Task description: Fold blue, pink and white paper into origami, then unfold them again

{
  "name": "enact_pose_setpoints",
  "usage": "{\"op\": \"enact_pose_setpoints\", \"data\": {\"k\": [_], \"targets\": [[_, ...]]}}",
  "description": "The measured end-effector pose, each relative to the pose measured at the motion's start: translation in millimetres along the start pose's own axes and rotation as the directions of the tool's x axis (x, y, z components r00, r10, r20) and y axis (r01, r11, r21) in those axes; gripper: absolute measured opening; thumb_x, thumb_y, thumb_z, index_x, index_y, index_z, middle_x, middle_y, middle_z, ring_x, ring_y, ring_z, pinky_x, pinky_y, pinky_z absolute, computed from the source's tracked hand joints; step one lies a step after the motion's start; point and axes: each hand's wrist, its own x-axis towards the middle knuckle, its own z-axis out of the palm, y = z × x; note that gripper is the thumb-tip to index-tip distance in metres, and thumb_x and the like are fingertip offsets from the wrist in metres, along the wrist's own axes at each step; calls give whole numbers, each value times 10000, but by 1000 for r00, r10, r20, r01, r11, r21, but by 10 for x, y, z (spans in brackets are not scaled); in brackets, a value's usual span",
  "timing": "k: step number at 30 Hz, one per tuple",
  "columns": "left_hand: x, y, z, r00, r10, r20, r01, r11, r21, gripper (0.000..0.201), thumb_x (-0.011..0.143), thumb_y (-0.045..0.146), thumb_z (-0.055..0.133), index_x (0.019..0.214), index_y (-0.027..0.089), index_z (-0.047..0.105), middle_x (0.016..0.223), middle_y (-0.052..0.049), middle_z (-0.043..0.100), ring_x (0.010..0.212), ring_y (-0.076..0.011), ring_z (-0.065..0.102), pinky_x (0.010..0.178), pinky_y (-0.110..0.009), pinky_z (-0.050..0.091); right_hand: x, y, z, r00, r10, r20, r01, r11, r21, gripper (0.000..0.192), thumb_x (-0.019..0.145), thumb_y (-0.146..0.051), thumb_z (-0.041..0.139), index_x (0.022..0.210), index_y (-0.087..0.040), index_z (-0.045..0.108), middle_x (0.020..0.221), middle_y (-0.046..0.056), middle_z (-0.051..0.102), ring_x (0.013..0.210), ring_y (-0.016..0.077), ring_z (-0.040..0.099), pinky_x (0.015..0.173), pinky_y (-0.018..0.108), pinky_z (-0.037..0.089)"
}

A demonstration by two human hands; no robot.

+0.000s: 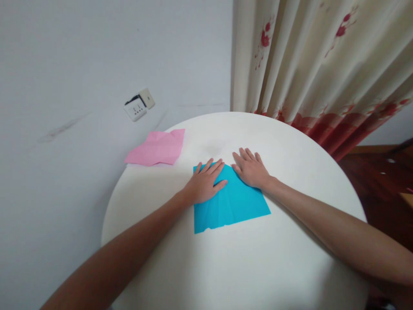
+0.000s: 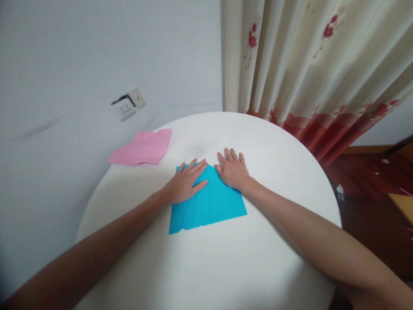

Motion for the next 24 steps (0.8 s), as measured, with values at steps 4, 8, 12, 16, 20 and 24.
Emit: {"op": "enact_pose_setpoints", "data": {"k": [4, 8, 12, 16, 20, 24], "targets": [[-2, 4, -7, 1000, 0, 3, 0, 1000, 3, 676, 1003, 590, 287, 1580, 243, 214, 1644, -49, 224, 1521, -332, 140, 1189, -621, 169, -3, -5, -14, 1000, 1, -2, -1, 1000, 4, 593, 1033, -500, 266, 1541, -202, 333, 1634, 144, 234, 1505, 345, 171, 1182, 585, 177], [2, 3, -2, 1000, -1, 1, 1, 1000, 8, 674, 1002, 583, 305, 1580, 248, 217, 1641, -55, 235, 1520, -338, 142, 1188, -621, 172, -2, -9, -19, 1000, 3, 8, -3, 1000, 7, 592, 1034, -495, 264, 1542, -200, 330, 1636, 146, 226, 1506, 345, 167, 1182, 588, 174], [3, -2, -1, 1000, -2, 5, 2, 1000, 5, 669, 1003, 581, 303, 1581, 257, 212, 1641, -53, 234, 1519, -337, 146, 1193, -614, 158, 5, -5, -5, 1000, 4, 5, -4, 1000, 4, 594, 1032, -500, 266, 1542, -202, 330, 1637, 144, 225, 1506, 345, 167, 1183, 586, 173], [4, -4, -2, 1000, -3, 9, 3, 1000, 8, 674, 1003, 581, 294, 1583, 249, 204, 1642, -50, 229, 1520, -337, 143, 1191, -621, 167, 9, -1, 11, 1000, 2, -7, -2, 1000, 9, 593, 1031, -503, 269, 1540, -207, 336, 1636, 143, 229, 1506, 342, 170, 1183, 583, 174], [3, -1, -3, 1000, -9, 11, 9, 1000, 9, 676, 1003, 581, 305, 1584, 251, 201, 1644, -44, 224, 1520, -333, 145, 1195, -618, 161, 4, -6, 10, 1000, -8, -23, 8, 1000, 15, 589, 1031, -495, 283, 1534, -195, 352, 1626, 157, 252, 1498, 359, 191, 1174, 596, 192], [4, 4, -21, 1000, -7, 20, 7, 1000, 10, 646, 1007, 574, 308, 1575, 277, 230, 1645, -29, 219, 1518, -341, 149, 1185, -635, 171, 3, -4, 7, 999, -15, -32, 16, 1000, 18, 589, 1031, -494, 290, 1527, -185, 369, 1617, 169, 270, 1491, 370, 207, 1167, 605, 204]]}}
